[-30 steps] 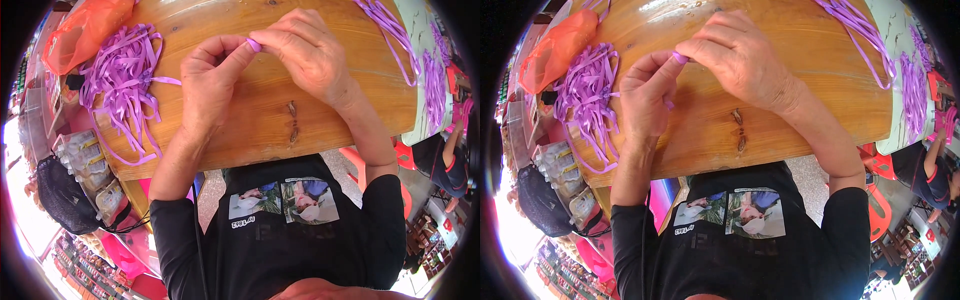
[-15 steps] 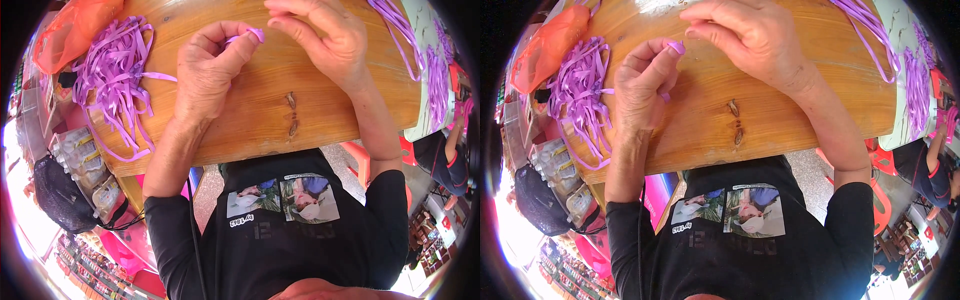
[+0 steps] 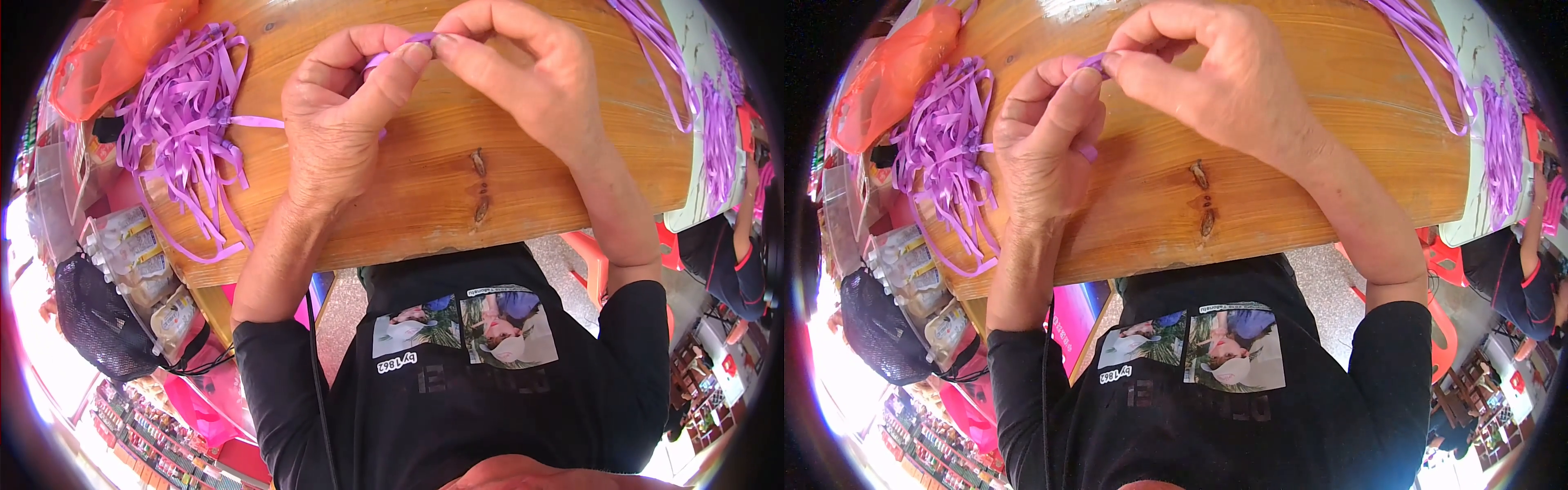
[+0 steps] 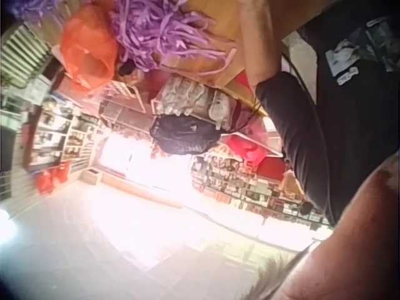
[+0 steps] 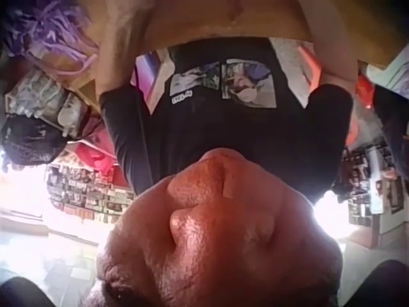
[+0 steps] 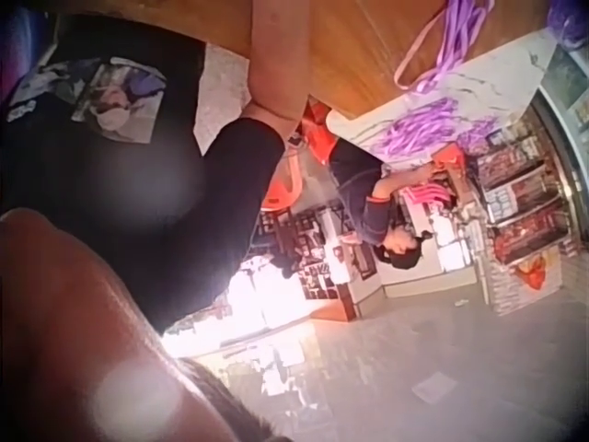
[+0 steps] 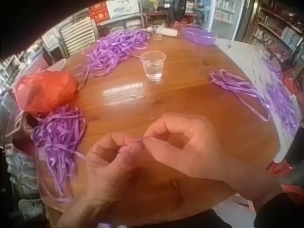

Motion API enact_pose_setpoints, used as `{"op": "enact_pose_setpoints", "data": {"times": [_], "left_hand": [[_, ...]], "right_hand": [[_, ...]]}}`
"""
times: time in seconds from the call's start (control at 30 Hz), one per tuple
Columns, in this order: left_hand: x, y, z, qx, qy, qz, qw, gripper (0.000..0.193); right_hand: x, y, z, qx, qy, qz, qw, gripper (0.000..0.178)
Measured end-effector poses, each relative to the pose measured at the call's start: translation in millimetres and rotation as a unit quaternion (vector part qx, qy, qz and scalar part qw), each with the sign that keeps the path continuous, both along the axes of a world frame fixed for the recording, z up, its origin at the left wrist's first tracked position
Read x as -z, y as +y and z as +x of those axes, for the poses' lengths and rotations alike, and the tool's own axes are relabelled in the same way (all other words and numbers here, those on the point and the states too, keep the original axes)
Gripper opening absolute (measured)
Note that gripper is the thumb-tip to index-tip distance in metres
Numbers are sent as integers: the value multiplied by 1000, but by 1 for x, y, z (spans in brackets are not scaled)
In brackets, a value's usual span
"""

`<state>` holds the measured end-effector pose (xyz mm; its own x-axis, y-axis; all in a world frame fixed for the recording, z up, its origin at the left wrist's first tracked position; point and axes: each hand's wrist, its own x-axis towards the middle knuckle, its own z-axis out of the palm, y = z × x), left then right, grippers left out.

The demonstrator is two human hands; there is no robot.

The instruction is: The person picks up a purple ribbon and attaches a plastic clasp to it by hand. They then join the ends of the ribbon together using the clasp and place the completed lanyard onto a pile on the table.

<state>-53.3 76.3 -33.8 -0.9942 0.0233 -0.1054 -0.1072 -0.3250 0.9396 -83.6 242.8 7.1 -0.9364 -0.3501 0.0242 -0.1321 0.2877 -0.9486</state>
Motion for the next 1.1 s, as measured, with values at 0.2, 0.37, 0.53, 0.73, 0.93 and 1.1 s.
{"op": "enact_pose_setpoints", "data": {"times": [0.2, 0.37, 0.53, 0.73, 0.93, 1.1], "left_hand": [[9, -7, -3, 121, -5, 215, 969, 8], [13, -1, -7, 135, -20, 281, 950, 7], [13, -7, -6, 120, -33, 279, 952, 8], [7, -3, -4, 82, -25, 233, 969, 9], [8, -4, -4, 68, -19, 170, 983, 9], [9, -7, -4, 92, -37, 155, 983, 9]], "right_hand": [[9, 3, -7, -32, -286, -193, 938, 10], [35, -5, -29, -107, 86, -242, 960, 8], [-13, 0, 2, -11, 178, 44, 983, 9], [-13, 4, -1, -42, 238, 75, 967, 12], [-11, 6, -4, -65, 225, 52, 971, 14], [8, 7, -10, -75, 326, 29, 942, 14]]}}
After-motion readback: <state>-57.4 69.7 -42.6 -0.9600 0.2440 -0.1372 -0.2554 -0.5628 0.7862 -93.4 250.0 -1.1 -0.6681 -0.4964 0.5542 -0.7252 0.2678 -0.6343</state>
